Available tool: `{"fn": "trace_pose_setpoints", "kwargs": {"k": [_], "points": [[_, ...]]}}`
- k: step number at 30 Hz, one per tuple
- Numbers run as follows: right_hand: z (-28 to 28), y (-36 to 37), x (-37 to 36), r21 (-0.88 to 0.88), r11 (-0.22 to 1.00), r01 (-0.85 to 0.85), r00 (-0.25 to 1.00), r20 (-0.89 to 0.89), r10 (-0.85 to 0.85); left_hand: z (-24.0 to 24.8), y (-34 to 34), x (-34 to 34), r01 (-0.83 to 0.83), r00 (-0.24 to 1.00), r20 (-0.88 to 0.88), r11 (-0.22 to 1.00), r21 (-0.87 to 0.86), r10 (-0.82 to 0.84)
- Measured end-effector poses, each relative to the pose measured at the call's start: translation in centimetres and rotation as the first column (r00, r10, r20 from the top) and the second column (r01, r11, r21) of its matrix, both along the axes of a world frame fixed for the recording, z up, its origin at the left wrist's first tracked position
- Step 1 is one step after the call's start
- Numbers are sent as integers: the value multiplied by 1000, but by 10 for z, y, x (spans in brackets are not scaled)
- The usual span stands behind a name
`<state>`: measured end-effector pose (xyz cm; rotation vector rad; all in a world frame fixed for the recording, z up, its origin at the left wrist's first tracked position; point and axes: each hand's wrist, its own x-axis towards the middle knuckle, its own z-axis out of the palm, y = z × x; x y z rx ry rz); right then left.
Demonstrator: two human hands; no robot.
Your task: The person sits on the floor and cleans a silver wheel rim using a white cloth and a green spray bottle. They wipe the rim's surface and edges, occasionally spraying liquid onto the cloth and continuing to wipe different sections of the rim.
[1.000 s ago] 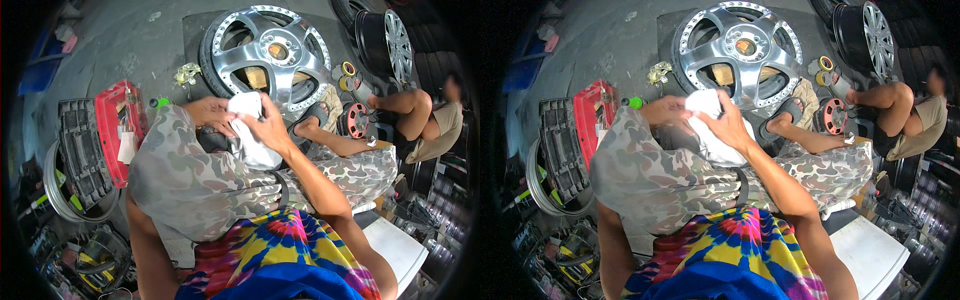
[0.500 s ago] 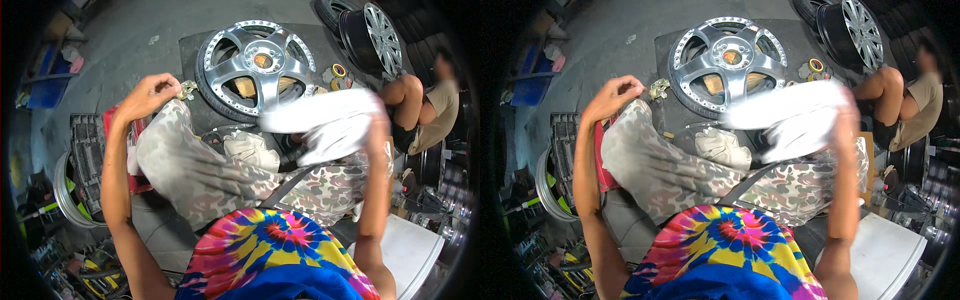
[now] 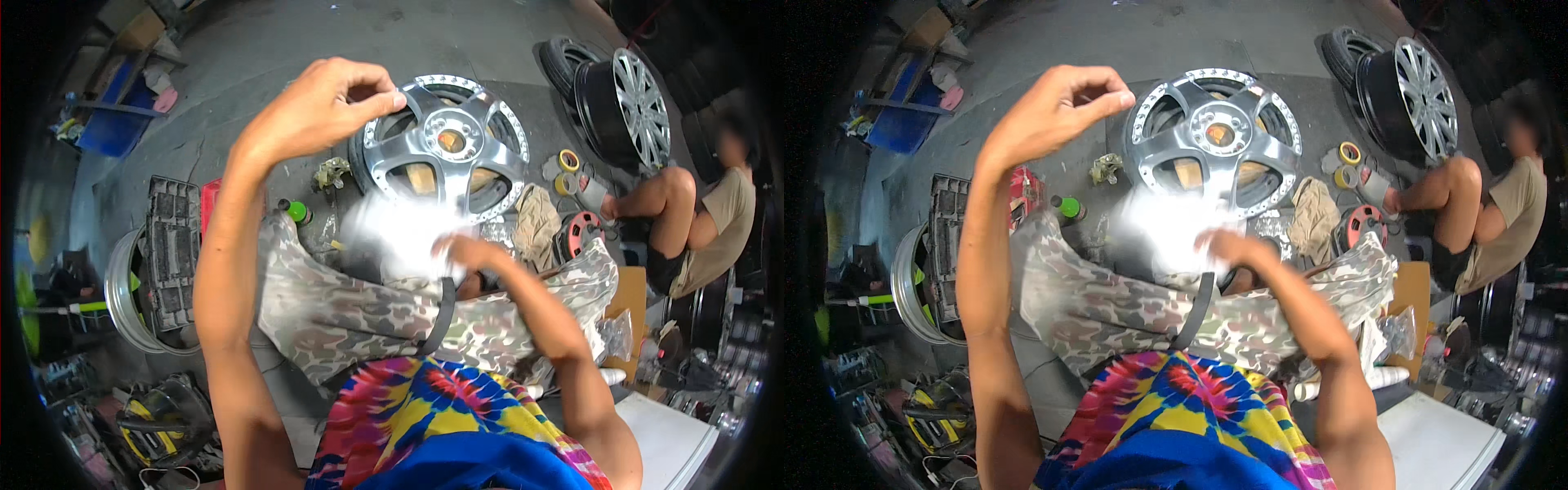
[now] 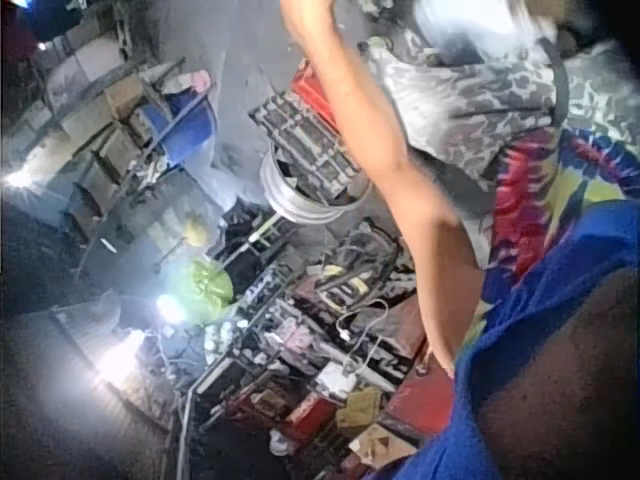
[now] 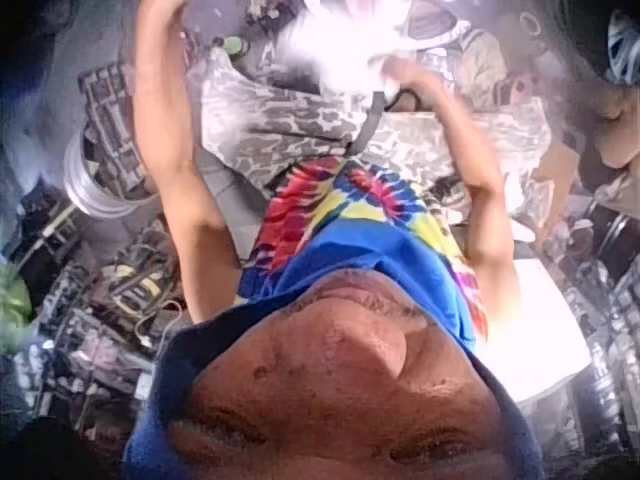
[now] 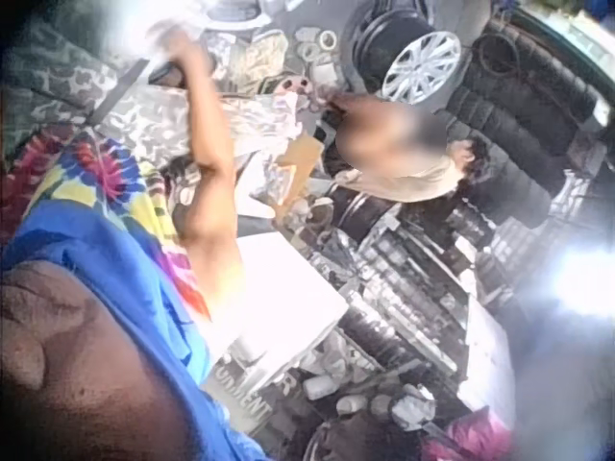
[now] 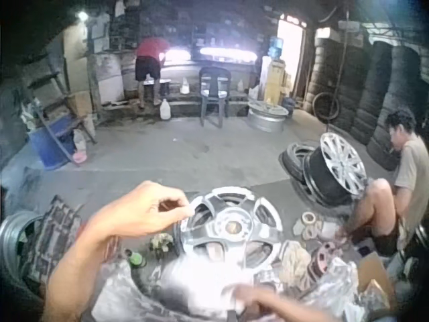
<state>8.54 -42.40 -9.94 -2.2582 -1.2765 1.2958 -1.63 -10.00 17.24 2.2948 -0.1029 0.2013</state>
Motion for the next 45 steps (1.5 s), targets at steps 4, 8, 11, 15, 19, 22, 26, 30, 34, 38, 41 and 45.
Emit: {"fn": "trace_pose_setpoints", "kwargs": {"k": [4,8,11,15,19,22,26,30,34,38,41,45], "points": [[5,-50,-31,299,944,138,978,-192,-82,-41,32,-7,-121,974,-184,989,81,134],[146,-121,76,464,570,678,491,290,-821,-108,84,-41,-180,919,-345,982,61,190],[287,-224,132,966,-118,229,63,-136,-989,-102,87,-40,-221,936,-294,973,-61,194],[306,-198,121,982,65,-176,-544,-41,-838,-88,82,-34,-216,940,-280,975,-49,194],[87,-77,110,317,846,429,683,500,-533,-90,70,-15,-134,960,-254,990,-44,119],[-30,-68,2,-160,987,17,1000,-21,-20,-90,64,2,-126,968,-220,992,-16,119],[-9,-162,43,310,917,251,817,440,-372,-75,49,-14,-171,949,-261,984,54,179],[243,-209,104,961,-11,276,-23,-5,-1000,-83,75,-39,-240,907,-333,966,92,257],[337,-271,124,893,-211,-397,-345,-358,-868,-74,77,-31,-226,924,-301,971,73,237],[242,-73,173,979,188,-81,-5,188,-982,-61,64,-24,-192,965,-147,967,166,216],[97,59,145,267,945,190,875,391,-287,-64,54,4,-119,987,-97,991,67,125],[55,80,21,19,992,-126,937,-326,125,-57,45,-8,-204,957,-192,976,77,215]]}}
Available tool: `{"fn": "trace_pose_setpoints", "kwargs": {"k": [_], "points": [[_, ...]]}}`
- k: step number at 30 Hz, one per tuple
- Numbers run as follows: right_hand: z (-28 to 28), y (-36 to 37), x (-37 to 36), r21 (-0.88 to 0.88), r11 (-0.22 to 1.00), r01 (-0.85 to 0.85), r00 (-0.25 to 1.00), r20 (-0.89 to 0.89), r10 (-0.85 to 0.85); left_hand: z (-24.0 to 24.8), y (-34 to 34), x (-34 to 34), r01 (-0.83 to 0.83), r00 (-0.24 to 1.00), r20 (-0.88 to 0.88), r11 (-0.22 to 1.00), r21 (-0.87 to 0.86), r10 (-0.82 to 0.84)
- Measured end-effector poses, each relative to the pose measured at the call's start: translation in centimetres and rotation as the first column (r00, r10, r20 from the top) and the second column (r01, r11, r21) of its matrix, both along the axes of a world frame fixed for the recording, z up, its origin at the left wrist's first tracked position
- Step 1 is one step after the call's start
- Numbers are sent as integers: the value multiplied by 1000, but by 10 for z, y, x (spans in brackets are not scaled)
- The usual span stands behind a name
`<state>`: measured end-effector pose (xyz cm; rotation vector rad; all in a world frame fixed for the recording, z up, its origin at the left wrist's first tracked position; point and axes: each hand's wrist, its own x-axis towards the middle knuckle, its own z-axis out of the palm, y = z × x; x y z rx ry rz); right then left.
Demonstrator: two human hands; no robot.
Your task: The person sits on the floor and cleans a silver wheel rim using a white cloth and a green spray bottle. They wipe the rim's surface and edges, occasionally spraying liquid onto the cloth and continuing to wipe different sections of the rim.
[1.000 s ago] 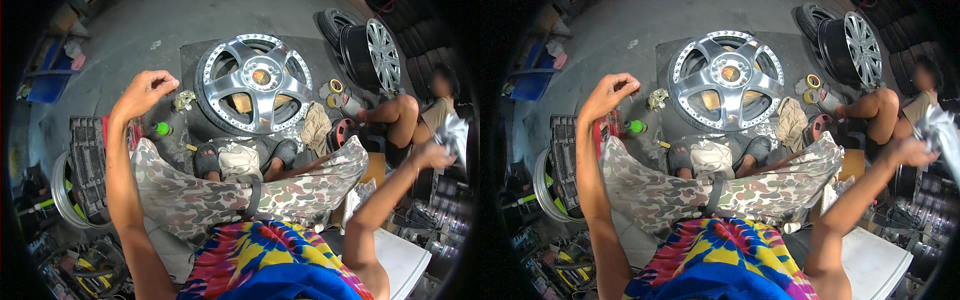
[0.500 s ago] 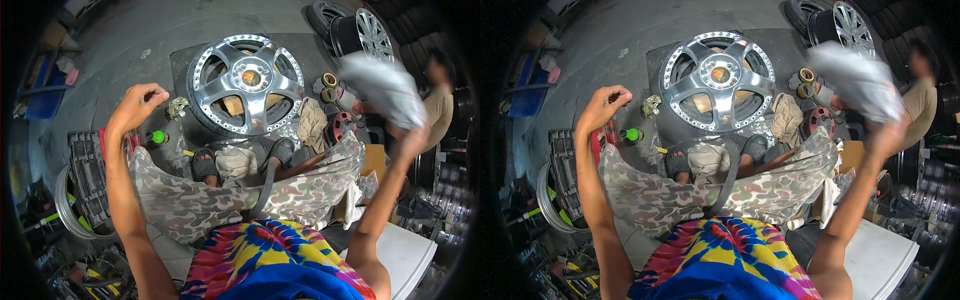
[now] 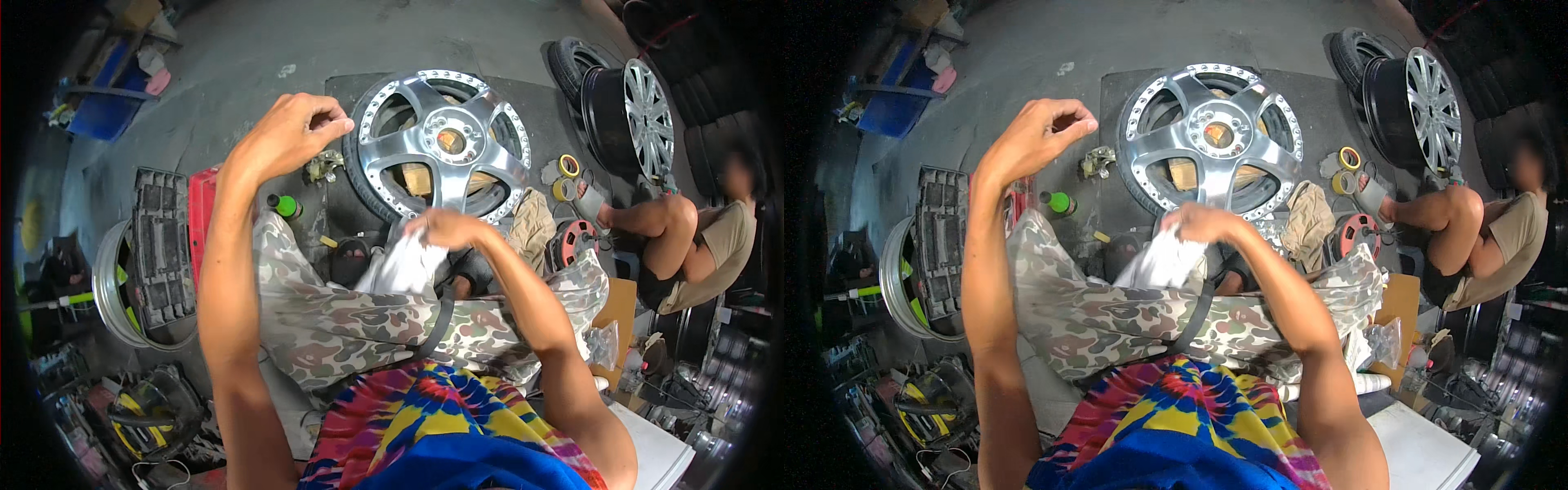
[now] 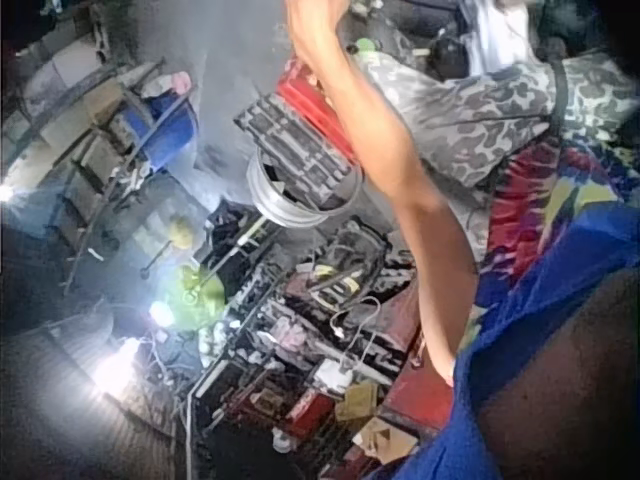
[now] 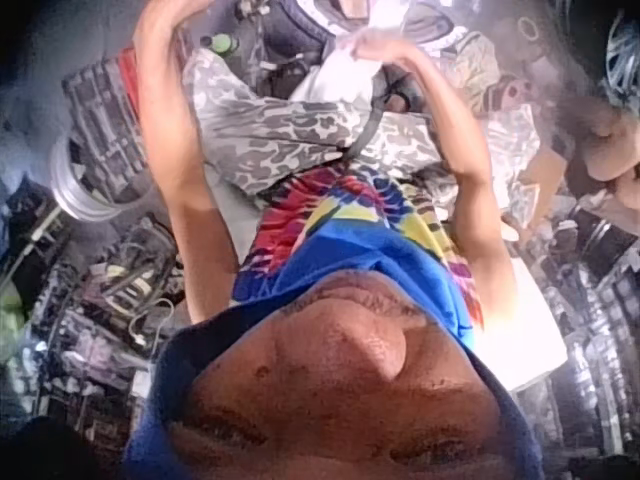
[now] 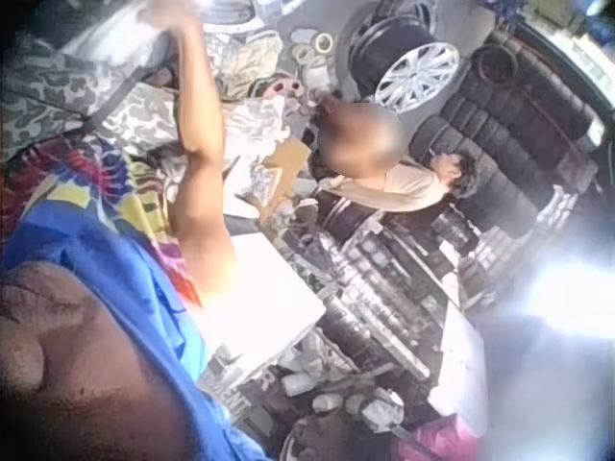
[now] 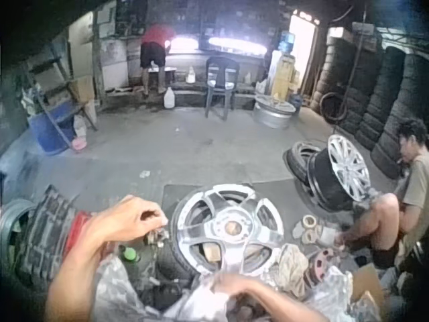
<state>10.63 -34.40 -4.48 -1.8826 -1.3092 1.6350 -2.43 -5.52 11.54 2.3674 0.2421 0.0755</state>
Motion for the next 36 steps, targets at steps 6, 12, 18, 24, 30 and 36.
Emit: {"fn": "trace_pose_setpoints", "kwargs": {"k": [6,12,18,24,30,36], "points": [[88,-53,-8,268,929,256,930,-330,-162,-21,-37,-8,303,952,42,921,-244,-303],[122,-62,-2,311,754,579,718,-632,-291,-47,-53,-4,609,768,-105,771,-186,-631],[100,-84,11,135,578,805,550,-536,-641,8,-27,-21,194,886,-239,785,-589,-398],[98,-65,-17,74,983,171,978,-130,-161,3,-30,-29,175,866,-261,747,-641,-427],[28,-59,-41,108,993,46,994,-106,-34,-6,-66,-27,438,626,-483,788,-432,-613],[-81,-82,-59,-146,988,-57,990,122,75,-25,-46,-45,462,685,-606,884,-70,-405]]}}
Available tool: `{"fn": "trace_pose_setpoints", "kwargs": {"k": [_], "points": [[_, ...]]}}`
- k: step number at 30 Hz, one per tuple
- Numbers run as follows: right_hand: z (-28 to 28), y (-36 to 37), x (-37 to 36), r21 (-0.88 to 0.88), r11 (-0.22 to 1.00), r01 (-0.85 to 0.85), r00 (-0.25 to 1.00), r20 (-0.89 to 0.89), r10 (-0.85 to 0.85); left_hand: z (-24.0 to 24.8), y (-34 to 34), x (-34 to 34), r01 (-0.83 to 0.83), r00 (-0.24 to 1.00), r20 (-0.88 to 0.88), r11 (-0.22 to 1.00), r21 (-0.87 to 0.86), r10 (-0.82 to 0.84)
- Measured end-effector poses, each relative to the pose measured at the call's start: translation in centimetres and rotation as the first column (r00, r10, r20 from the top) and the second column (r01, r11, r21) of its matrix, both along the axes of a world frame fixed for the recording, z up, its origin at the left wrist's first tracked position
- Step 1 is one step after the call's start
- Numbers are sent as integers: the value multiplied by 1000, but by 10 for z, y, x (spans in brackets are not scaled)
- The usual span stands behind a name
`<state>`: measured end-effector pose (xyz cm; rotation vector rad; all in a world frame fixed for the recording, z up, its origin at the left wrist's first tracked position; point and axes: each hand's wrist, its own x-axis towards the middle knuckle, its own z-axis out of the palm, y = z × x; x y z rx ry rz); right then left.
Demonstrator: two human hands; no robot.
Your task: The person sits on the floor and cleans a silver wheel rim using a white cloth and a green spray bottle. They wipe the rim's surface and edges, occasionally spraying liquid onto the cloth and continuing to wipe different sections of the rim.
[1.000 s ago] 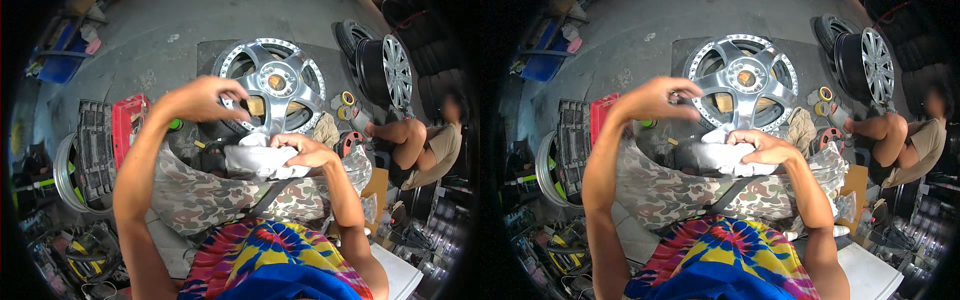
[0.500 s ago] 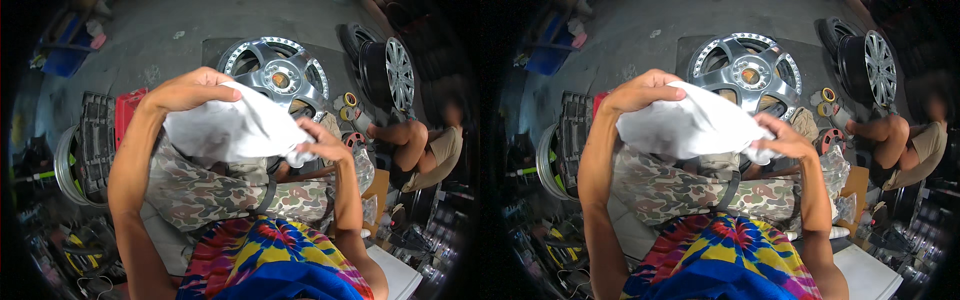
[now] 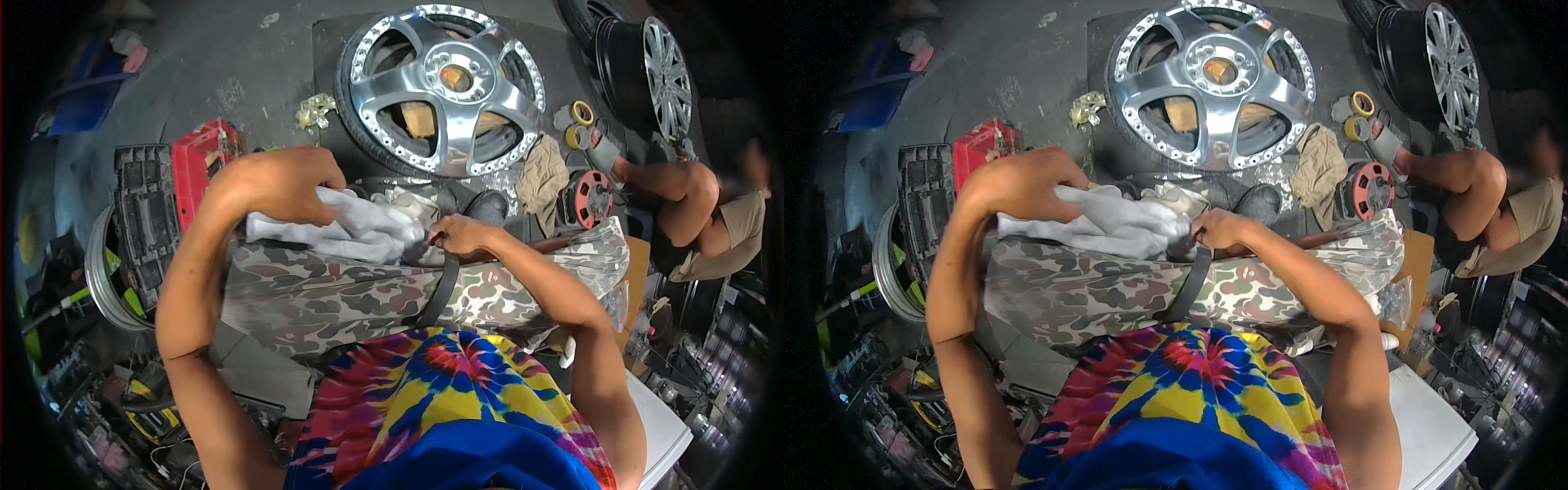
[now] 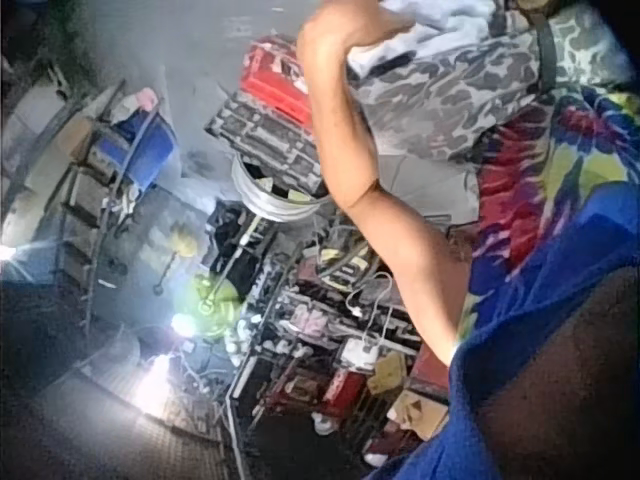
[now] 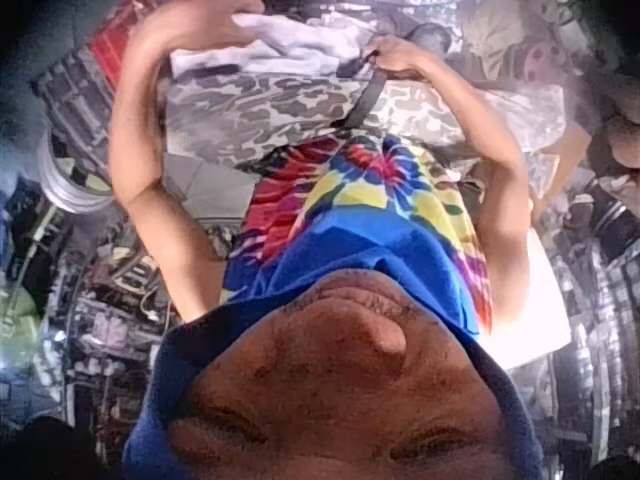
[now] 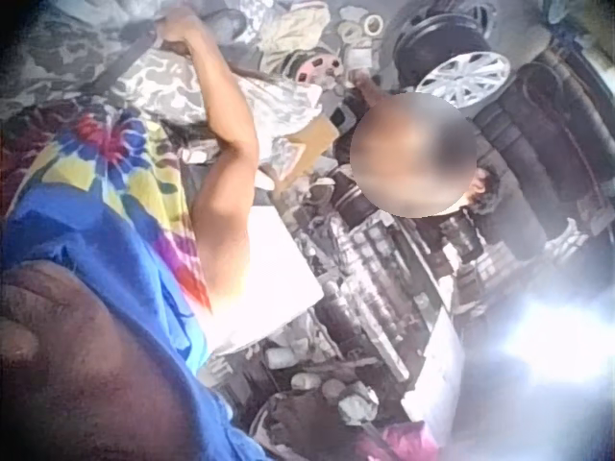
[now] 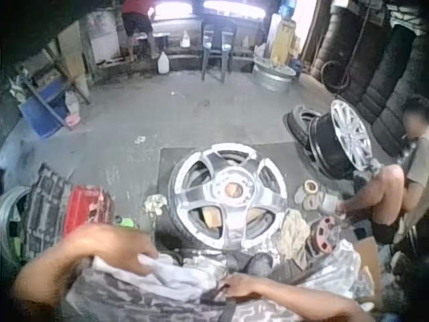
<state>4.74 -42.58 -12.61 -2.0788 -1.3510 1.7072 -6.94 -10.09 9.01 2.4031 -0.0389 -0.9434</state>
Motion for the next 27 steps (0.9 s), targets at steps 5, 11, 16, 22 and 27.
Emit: {"fn": "trace_pose_setpoints", "kwargs": {"k": [5,11,16,22,27], "points": [[-89,-9,21,71,957,-281,916,317,246,12,4,-20,-49,995,95,997,60,43],[-132,1,40,-55,979,-198,867,457,201,21,22,-25,-208,957,254,946,250,143],[-181,-16,40,110,992,57,874,476,-103,58,33,-30,-335,895,374,921,200,245],[-165,23,4,249,932,264,850,397,-347,77,24,-40,-511,764,435,859,-42,476],[-172,22,-36,372,842,391,778,356,-518,69,26,-32,-520,740,508,854,17,441]]}}
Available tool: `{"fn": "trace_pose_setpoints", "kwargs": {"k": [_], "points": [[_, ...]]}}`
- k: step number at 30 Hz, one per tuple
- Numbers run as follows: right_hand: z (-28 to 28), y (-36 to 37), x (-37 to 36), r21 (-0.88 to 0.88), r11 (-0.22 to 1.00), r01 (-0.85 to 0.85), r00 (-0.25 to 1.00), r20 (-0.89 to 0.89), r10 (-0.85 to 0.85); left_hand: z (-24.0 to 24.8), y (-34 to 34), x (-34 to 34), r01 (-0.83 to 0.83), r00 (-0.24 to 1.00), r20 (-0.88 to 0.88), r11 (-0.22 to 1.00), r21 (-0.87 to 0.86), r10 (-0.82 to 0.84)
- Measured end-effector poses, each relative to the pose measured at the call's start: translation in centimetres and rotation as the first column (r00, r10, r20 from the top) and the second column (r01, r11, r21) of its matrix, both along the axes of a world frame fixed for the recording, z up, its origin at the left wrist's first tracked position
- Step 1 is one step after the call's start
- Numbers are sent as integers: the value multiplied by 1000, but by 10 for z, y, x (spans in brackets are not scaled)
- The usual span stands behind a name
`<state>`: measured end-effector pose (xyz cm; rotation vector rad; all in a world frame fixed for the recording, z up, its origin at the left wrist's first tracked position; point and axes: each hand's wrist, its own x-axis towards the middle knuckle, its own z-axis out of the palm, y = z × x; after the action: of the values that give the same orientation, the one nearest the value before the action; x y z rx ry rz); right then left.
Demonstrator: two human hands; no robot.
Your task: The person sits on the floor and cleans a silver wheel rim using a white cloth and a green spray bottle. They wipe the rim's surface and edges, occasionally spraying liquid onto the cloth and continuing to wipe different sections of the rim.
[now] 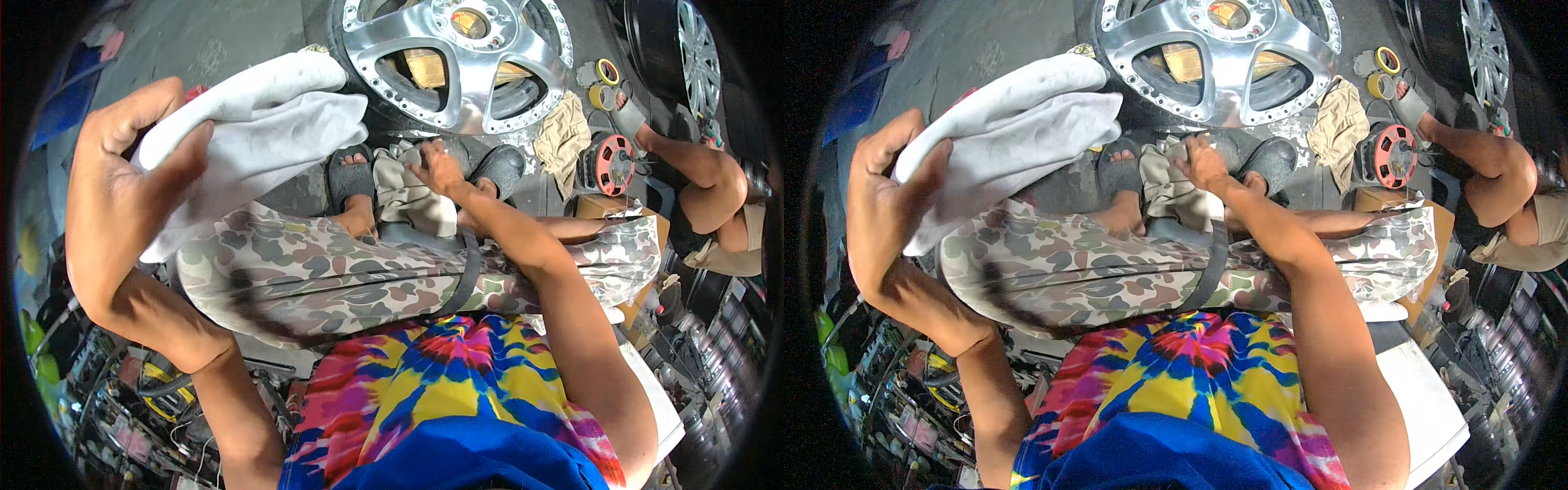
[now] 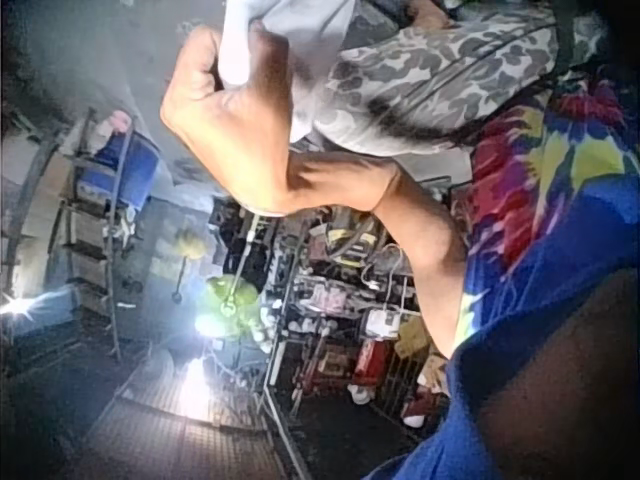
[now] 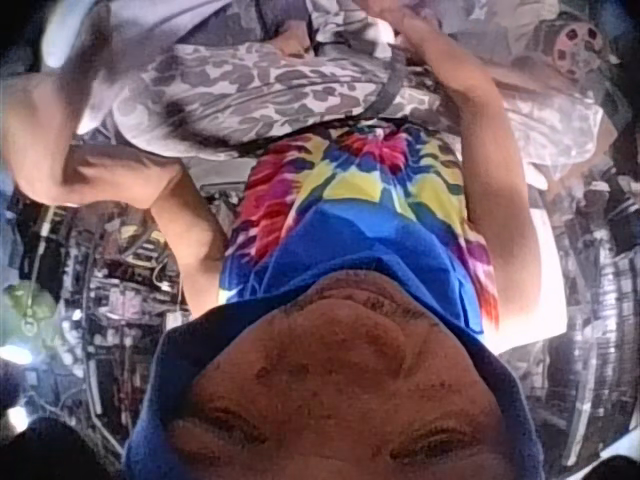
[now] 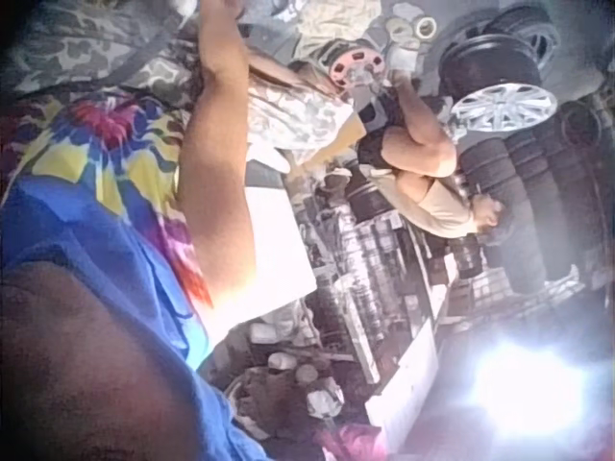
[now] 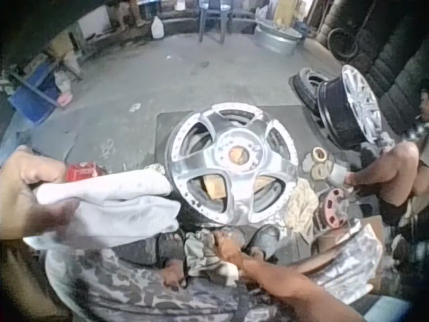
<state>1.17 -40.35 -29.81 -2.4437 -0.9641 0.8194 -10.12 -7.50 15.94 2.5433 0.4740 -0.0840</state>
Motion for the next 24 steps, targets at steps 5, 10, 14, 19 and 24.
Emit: {"fn": "trace_pose_setpoints", "kwargs": {"k": [5,10,14,19,24], "points": [[-17,-5,-24,-254,874,-414,898,-272,346,-4,4,-3,-211,974,101,974,82,202],[30,78,-26,247,954,-170,983,-25,181,11,3,-4,-381,924,3,924,35,381],[18,167,-34,167,945,-281,958,-14,288,1,-13,-4,-286,958,5,950,123,287],[-25,229,-70,159,972,-175,981,-54,185,-13,-10,2,-242,968,-25,952,186,251],[5,238,-77,187,969,-163,954,-222,203,-11,7,-16,-296,951,-23,927,231,309]]}}
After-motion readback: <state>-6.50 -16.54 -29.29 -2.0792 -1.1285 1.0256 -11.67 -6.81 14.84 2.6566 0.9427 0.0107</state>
